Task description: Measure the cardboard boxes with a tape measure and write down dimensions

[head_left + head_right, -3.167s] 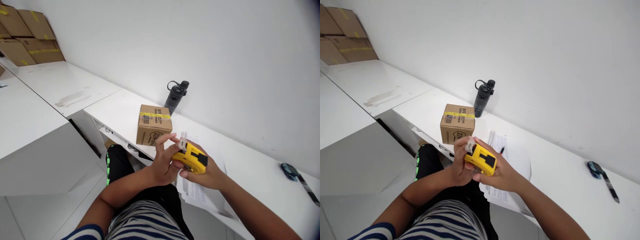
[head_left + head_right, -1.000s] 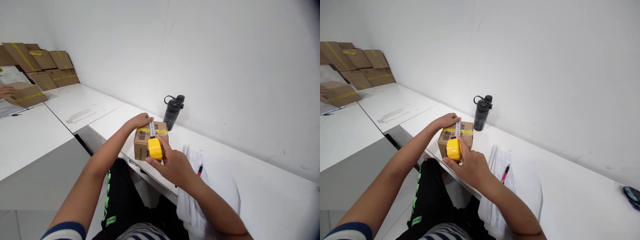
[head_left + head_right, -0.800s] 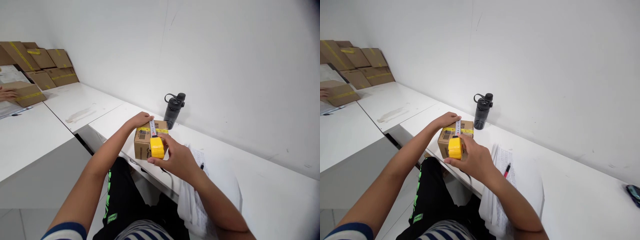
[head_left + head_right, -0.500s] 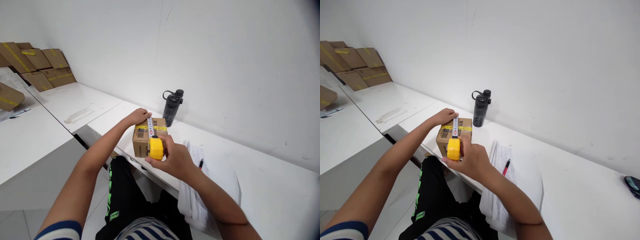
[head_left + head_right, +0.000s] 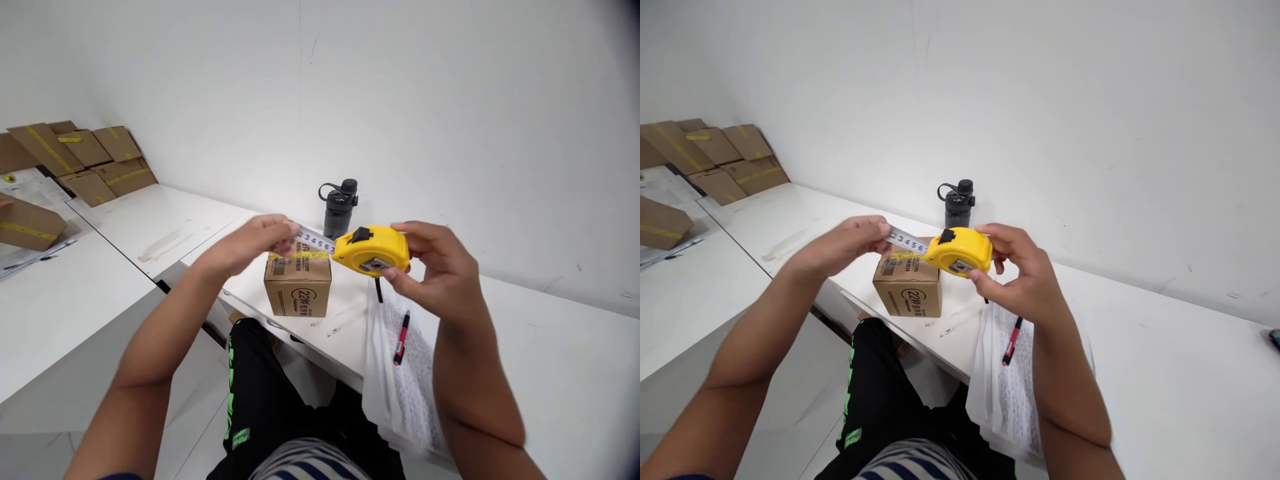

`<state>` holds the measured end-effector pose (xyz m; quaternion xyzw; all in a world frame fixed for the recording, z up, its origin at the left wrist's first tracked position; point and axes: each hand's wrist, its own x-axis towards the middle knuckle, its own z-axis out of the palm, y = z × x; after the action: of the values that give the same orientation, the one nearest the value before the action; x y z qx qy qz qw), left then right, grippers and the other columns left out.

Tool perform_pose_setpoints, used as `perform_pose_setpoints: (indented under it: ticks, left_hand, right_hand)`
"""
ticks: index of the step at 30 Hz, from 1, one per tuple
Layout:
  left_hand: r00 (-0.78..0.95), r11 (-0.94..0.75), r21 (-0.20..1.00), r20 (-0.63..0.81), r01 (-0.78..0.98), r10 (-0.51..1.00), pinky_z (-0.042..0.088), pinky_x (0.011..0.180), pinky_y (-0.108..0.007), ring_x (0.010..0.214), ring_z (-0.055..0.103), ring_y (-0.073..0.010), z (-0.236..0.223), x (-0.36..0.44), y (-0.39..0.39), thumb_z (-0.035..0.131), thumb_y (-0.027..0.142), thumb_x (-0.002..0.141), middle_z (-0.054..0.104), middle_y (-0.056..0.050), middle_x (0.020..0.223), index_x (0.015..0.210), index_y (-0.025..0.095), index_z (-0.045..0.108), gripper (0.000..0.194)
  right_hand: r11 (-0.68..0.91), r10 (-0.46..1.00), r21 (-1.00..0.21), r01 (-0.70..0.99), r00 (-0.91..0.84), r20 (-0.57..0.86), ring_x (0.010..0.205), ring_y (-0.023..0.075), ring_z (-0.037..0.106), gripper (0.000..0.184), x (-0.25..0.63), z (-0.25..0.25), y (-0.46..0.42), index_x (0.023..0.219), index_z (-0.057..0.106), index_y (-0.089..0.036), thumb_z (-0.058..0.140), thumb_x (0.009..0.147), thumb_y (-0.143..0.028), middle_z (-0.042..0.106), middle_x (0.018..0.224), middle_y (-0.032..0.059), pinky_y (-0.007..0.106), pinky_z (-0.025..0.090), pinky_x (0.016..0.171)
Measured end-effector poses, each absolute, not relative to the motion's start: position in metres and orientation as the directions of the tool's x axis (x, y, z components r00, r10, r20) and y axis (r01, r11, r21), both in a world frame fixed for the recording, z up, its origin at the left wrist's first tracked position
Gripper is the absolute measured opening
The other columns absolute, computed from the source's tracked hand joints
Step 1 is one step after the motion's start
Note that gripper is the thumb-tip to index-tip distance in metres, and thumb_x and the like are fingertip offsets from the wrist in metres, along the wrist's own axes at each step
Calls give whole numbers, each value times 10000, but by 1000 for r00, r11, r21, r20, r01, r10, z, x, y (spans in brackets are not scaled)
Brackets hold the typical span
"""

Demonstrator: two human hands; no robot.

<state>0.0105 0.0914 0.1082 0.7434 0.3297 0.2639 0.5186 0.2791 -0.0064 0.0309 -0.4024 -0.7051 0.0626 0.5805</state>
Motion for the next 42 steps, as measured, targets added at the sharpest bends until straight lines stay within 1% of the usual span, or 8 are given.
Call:
perform_pose_setpoints:
  ticks: [5, 12, 18, 23, 27, 31, 37, 42]
  left_hand:
    - [714, -184, 874, -228, 450, 662, 519, 756, -391, 736, 640, -217, 83, 43, 82, 493, 700, 831, 651, -70, 755, 843, 177, 657, 548]
    - [661, -675, 343, 176, 653, 730, 151, 1209, -530, 1475, 236, -408, 39, 21, 97, 722, 717, 620, 334, -138, 1588, 1502, 241, 369, 1063]
    - [282, -363, 744, 241, 561, 929, 304, 1185, -439, 1474, 293, -343, -37, -70, 95, 668, 699, 695, 342, -117, 1591, 1539, 243, 282, 1034]
    - [244, -219, 908, 136, 357, 960, 406, 1116, -435, 1370, 455, -348, -120, -73, 67, 554, 805, 715, 501, -191, 1460, 1461, 155, 378, 1005]
    - [118, -328, 887, 307, 324, 945, 240, 1215, -392, 1518, 185, -302, -106, -46, 60, 538, 808, 734, 255, -178, 1611, 1530, 197, 203, 1059]
    - [-98, -416, 883, 444, 218, 890, 242, 1200, -388, 1431, 376, -247, -23, -25, 53, 420, 687, 897, 486, -144, 1460, 1527, 233, 141, 825]
    - [395, -76, 992, 29, 102, 918, 427, 993, -416, 997, 663, -220, 63, 15, 51, 549, 606, 882, 717, -85, 1011, 1528, 164, 150, 878]
    - [417, 74, 992, -109, 100, 902, 458, 863, -350, 843, 647, -165, 63, 26, 58, 764, 511, 756, 699, -52, 921, 1484, 141, 275, 952]
  right_hand:
    - [662, 657, -608, 438, 50, 752, 627, 134, 568, 461, 284, 29, -2, 1184, 568, -276, 760, 765, -286, 677, 979, 32, 305, 486, 570]
    - [642, 535, -622, 449, 318, 782, 731, 191, 640, 531, 305, 32, 3, 1308, 485, -333, 693, 836, -455, 686, 1043, 65, 352, 538, 644]
    - [617, 219, -709, 342, 791, 572, 1034, 230, 643, 486, 306, 5, 50, 1337, 408, -305, 488, 925, -549, 437, 1432, 120, 338, 569, 684]
    - [426, 769, -879, -213, 597, 229, 567, 141, 613, 514, 294, -8, 80, 1022, 525, -271, 488, 819, -741, 617, 816, 15, 246, 487, 419]
    - [200, 952, -907, -371, 291, 91, 462, 64, 496, 559, 262, -1, 75, 924, 552, -240, 610, 734, -762, 582, 727, -28, 164, 378, 351]
    - [277, 950, -943, -187, 199, 240, 582, 94, 587, 542, 230, 0, 53, 1151, 522, -291, 697, 764, -626, 625, 930, -6, 216, 505, 482]
    - [644, 743, -761, 83, 172, 647, 1015, 216, 651, 681, 211, -6, 32, 1330, 440, -370, 778, 752, -496, 588, 1203, 28, 356, 607, 804]
    - [660, 721, -720, 215, 89, 687, 1080, 240, 640, 638, 217, -10, 27, 1282, 510, -343, 799, 732, -488, 596, 1235, 46, 396, 586, 898]
